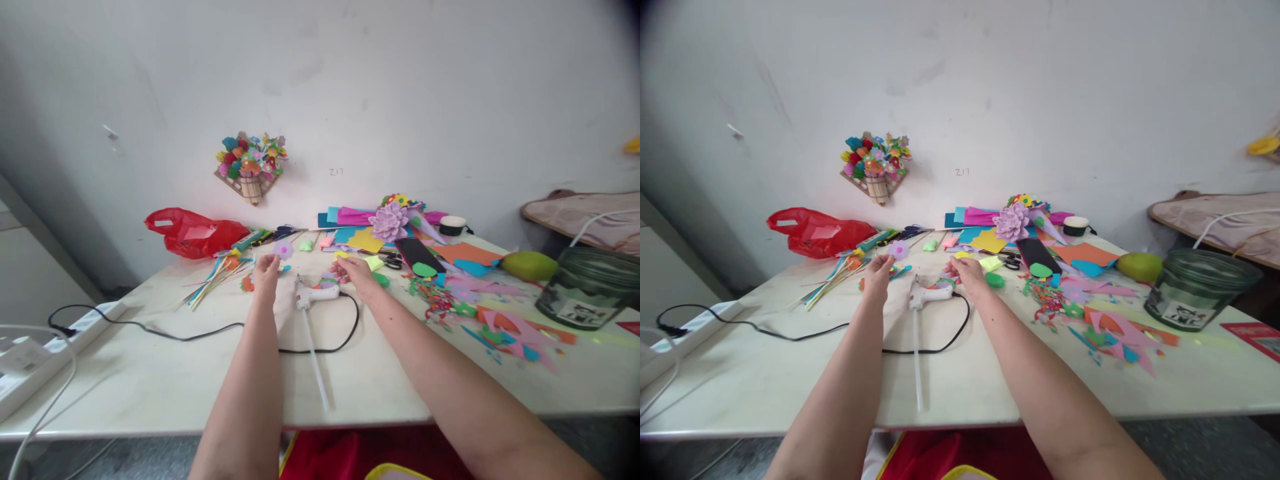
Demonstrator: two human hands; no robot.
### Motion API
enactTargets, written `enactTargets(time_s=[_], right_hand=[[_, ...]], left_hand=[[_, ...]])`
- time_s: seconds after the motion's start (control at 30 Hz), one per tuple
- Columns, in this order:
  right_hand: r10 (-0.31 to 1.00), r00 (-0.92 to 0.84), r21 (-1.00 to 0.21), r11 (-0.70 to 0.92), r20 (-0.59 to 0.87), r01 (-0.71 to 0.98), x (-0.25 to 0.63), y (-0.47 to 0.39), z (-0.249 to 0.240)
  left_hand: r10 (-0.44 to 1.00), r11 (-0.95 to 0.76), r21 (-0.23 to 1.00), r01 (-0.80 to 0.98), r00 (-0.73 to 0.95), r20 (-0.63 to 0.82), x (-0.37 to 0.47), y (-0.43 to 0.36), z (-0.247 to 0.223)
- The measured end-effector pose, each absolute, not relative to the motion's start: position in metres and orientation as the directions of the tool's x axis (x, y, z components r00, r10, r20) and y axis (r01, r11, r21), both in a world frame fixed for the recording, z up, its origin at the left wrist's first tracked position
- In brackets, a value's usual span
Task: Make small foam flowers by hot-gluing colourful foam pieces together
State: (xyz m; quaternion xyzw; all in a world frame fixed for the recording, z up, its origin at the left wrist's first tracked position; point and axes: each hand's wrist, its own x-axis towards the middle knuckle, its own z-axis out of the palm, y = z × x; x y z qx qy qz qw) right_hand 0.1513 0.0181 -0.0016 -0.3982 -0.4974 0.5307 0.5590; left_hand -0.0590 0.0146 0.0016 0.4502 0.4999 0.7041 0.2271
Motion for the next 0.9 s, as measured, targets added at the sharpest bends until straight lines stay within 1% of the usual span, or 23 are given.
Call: enactTargets(time_s=[0.07, 0.23, 0.37, 0.6, 0.73, 0.8, 0.9], right_hand=[[0.989, -0.051, -0.975, 0.124, 0.136, -0.186, 0.152, 0.017, -0.001], [0.992, -0.015, -0.981, 0.121, 0.125, -0.151, 0.152, 0.017, -0.002], [0.992, -0.002, -0.985, 0.126, 0.127, -0.116, 0.152, 0.019, -0.004], [0.991, -0.005, -0.988, 0.136, 0.137, -0.077, 0.152, 0.02, -0.005], [0.988, 0.006, -0.987, 0.154, 0.154, -0.048, 0.155, 0.026, -0.007], [0.987, 0.018, -0.986, 0.162, 0.161, -0.048, 0.158, 0.027, -0.008], [0.988, 0.046, -0.987, 0.152, 0.15, -0.046, 0.16, 0.028, -0.007]], left_hand=[[0.742, -0.348, 0.928, 0.133, -0.566, 0.359, -0.065, 0.015, 0.001], [0.65, -0.233, 0.972, 0.016, -0.741, 0.168, -0.078, 0.014, -0.003], [0.616, -0.16, 0.987, -0.013, -0.783, 0.089, -0.087, 0.016, -0.01], [0.559, 0.02, 0.999, 0.037, -0.829, 0.019, -0.091, 0.018, -0.016], [0.495, 0.101, 0.994, 0.036, -0.869, -0.019, -0.091, 0.017, -0.015], [0.457, 0.119, 0.991, 0.055, -0.889, -0.006, -0.093, 0.016, -0.015], [0.418, 0.129, 0.985, 0.115, -0.907, 0.052, -0.096, 0.016, -0.016]])
